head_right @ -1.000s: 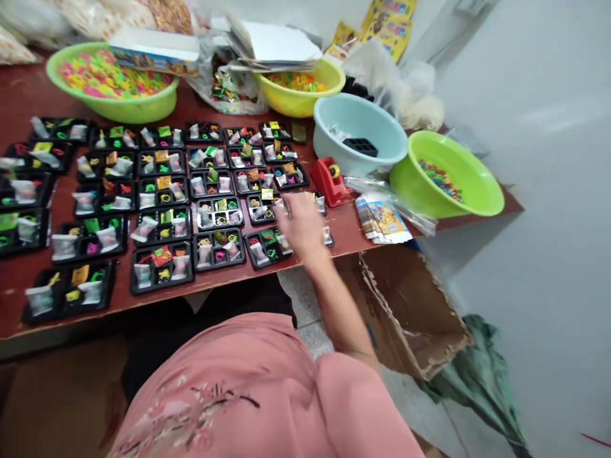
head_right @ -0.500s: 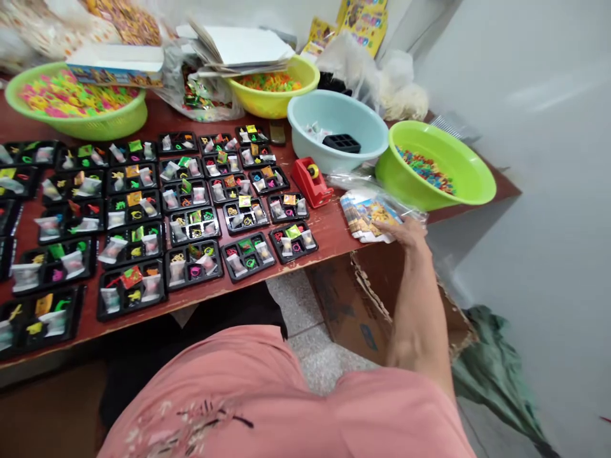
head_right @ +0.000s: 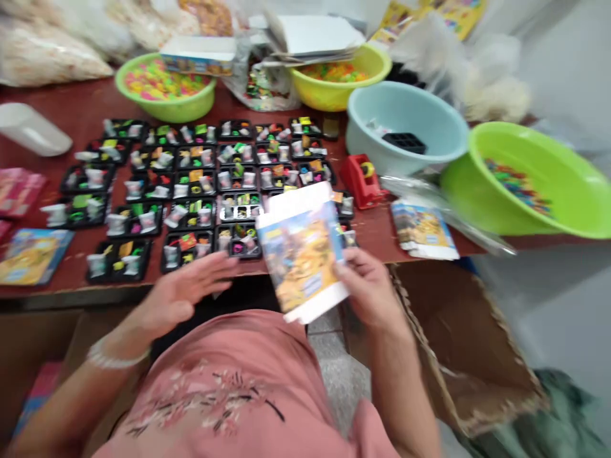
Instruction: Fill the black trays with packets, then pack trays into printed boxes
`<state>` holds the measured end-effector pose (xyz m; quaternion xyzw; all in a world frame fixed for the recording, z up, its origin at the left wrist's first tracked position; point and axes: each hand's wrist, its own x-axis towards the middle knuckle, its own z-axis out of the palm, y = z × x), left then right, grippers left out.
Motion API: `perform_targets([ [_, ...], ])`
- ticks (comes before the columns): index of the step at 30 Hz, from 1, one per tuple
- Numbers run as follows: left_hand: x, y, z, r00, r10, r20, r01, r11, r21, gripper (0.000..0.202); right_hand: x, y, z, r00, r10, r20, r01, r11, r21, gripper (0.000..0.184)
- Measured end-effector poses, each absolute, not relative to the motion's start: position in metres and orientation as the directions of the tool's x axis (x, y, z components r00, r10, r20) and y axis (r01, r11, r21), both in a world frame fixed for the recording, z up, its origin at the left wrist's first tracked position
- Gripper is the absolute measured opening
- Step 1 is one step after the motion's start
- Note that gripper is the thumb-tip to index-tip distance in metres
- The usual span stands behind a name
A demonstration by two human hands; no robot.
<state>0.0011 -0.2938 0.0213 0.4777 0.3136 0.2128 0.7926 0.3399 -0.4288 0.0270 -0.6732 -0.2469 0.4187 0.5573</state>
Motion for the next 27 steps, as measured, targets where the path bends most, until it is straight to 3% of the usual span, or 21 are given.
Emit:
perform_targets([
  [1,0.015,-0.295,0.014,0.777,0.585,-0.234,-0.120,0.501,0.857,0.100,0.304,-0.411,0.018,0.387,0.876,-0.289,-0.120,-0.263,-0.957,0.048],
  [2,0.025,-0.294,0.008,0.798,0.556,-0.232,-0.162,0.569,0.806,0.097,0.271,-0.396,0.011,0.243,0.927,-0.286,-0.067,-0.278,-0.958,0.048],
  [4,0.031,-0.290,0.001,0.817,0.502,-0.285,-0.209,0.718,0.664,0.090,0.222,-0.374,0.002,0.104,0.970,-0.218,0.218,-0.236,-0.947,0.048],
  [5,0.027,-0.288,-0.001,0.803,0.512,-0.306,-0.245,0.751,0.613,0.088,0.207,-0.366,0.000,0.085,0.981,-0.173,0.417,-0.193,-0.888,0.048],
  [7,0.010,-0.289,-0.003,0.763,0.547,-0.345,-0.300,0.772,0.560,0.086,0.192,-0.354,0.000,0.074,0.997,-0.031,0.762,-0.077,-0.643,0.048],
  [9,-0.010,-0.294,-0.006,0.725,0.576,-0.379,-0.318,0.767,0.558,0.085,0.189,-0.342,0.004,0.001,0.990,0.144,0.902,0.062,-0.427,0.046],
  [12,-0.032,-0.305,-0.014,0.705,0.581,-0.407,-0.304,0.766,0.567,0.079,0.184,-0.323,0.010,-0.207,0.910,0.359,0.867,0.340,-0.364,0.046],
  [15,-0.045,-0.314,-0.019,0.713,0.580,-0.393,-0.254,0.736,0.627,0.071,0.174,-0.310,0.019,-0.375,0.849,0.373,0.738,0.517,-0.433,0.056],
  [19,-0.054,-0.323,-0.012,0.646,0.622,-0.442,-0.186,0.691,0.699,0.051,0.170,-0.304,0.039,-0.527,0.833,0.168,0.644,0.520,-0.561,0.050],
  [21,-0.055,-0.321,-0.005,0.617,0.626,-0.478,-0.164,0.696,0.699,0.054,0.174,-0.302,0.049,-0.608,0.792,0.064,0.604,0.513,-0.610,0.040],
  [24,-0.053,-0.316,0.002,0.500,0.673,-0.545,-0.104,0.672,0.734,0.063,0.179,-0.300,0.053,-0.525,0.844,0.106,0.622,0.466,-0.630,0.038],
  [27,-0.054,-0.317,-0.002,0.361,0.795,-0.488,-0.029,0.533,0.846,0.057,0.176,-0.302,0.044,-0.408,0.897,0.168,0.605,0.404,-0.686,0.035],
])
